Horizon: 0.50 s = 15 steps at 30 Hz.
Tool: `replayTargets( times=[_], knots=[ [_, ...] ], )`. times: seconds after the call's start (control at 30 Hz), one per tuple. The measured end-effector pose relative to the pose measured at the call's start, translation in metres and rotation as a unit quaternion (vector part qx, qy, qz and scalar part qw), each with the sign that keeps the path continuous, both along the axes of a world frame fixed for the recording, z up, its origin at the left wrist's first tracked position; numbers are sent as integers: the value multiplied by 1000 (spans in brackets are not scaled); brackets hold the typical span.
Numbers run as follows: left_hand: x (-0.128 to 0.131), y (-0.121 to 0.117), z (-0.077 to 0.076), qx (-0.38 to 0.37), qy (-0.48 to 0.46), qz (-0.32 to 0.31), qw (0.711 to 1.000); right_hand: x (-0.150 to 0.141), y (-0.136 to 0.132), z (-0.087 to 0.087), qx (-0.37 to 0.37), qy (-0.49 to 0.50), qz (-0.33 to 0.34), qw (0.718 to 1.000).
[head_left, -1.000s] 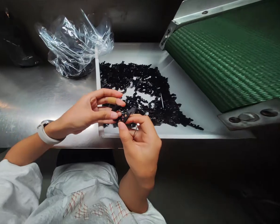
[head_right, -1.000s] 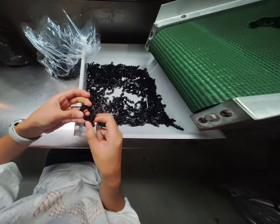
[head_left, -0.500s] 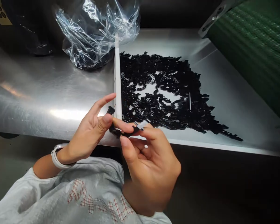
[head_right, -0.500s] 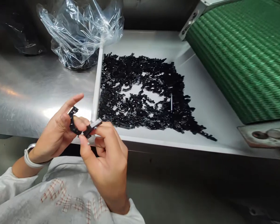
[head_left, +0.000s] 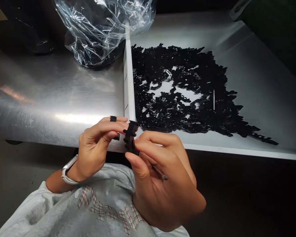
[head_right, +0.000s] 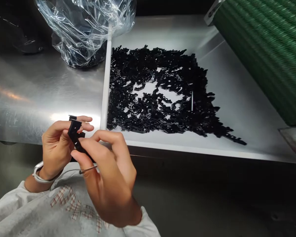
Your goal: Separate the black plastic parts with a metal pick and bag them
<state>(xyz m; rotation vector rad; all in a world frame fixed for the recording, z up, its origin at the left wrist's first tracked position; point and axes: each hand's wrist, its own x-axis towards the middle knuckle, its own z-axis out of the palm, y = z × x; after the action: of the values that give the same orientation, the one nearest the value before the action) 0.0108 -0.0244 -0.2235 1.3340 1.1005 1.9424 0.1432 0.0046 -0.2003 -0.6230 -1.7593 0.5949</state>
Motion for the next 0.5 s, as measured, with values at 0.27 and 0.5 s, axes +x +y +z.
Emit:
replayTargets(
  times=[0.27,0.5],
  knots=[
    [5,7,-18,85,19,75,993,-6,-3,1,1,-28,33,999],
    [0,-1,-10,-21,36,15,999,-12,-3,-4,-11,-15,39,999]
  ],
)
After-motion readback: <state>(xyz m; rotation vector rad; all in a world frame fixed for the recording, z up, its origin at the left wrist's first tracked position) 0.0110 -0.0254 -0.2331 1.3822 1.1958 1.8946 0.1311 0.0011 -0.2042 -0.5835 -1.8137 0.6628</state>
